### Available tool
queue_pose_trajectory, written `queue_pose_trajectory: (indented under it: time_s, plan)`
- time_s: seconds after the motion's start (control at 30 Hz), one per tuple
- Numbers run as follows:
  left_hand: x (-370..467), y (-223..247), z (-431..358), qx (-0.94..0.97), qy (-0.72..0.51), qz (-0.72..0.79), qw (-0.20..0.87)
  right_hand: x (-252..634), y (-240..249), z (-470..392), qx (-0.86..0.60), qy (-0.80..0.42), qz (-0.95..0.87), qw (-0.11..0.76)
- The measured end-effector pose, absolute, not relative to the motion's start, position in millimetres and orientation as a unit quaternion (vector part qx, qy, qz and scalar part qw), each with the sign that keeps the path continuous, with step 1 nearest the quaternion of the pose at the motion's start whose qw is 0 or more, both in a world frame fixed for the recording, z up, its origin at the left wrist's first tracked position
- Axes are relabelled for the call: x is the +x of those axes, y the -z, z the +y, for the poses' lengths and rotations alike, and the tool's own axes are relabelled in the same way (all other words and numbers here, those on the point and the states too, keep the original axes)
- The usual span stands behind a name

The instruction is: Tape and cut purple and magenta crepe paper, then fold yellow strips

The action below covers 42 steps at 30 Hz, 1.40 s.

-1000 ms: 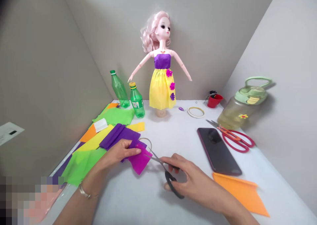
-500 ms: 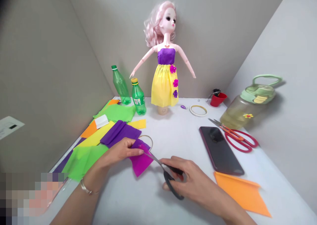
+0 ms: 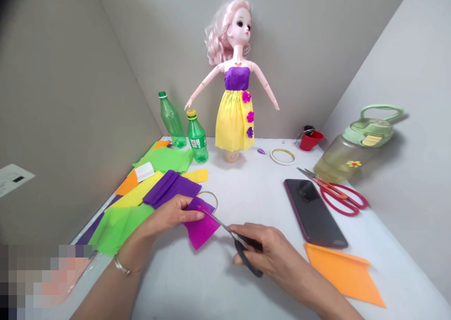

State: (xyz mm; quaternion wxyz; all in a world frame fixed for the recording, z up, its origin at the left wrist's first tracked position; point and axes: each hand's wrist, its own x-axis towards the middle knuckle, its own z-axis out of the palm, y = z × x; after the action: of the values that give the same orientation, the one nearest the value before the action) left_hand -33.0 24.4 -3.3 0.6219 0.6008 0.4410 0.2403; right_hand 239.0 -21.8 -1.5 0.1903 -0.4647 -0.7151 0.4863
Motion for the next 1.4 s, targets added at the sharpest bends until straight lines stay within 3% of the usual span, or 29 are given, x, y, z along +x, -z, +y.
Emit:
queue_pose_trajectory:
  time_s: [0.37, 0.8, 1.4]
  plan:
    - [-33.2, 0.5, 23.9, 0.597, -0.247, 0.452, 0.615, 244.2, 6.2, -22.2, -0.449, -0.453, -0.742, 0.204]
    - [-26.4, 3.3, 22.9, 0.582, -0.290, 0.462, 0.604, 243.9, 11.8, -19.9, -0.472, -0.365, -0.788, 0.151]
    - [-17.9, 3.6, 20.5, 0.579, -0.295, 0.442, 0.618, 241.7, -1.5, -24.6, -0.478, -0.381, -0.775, 0.160]
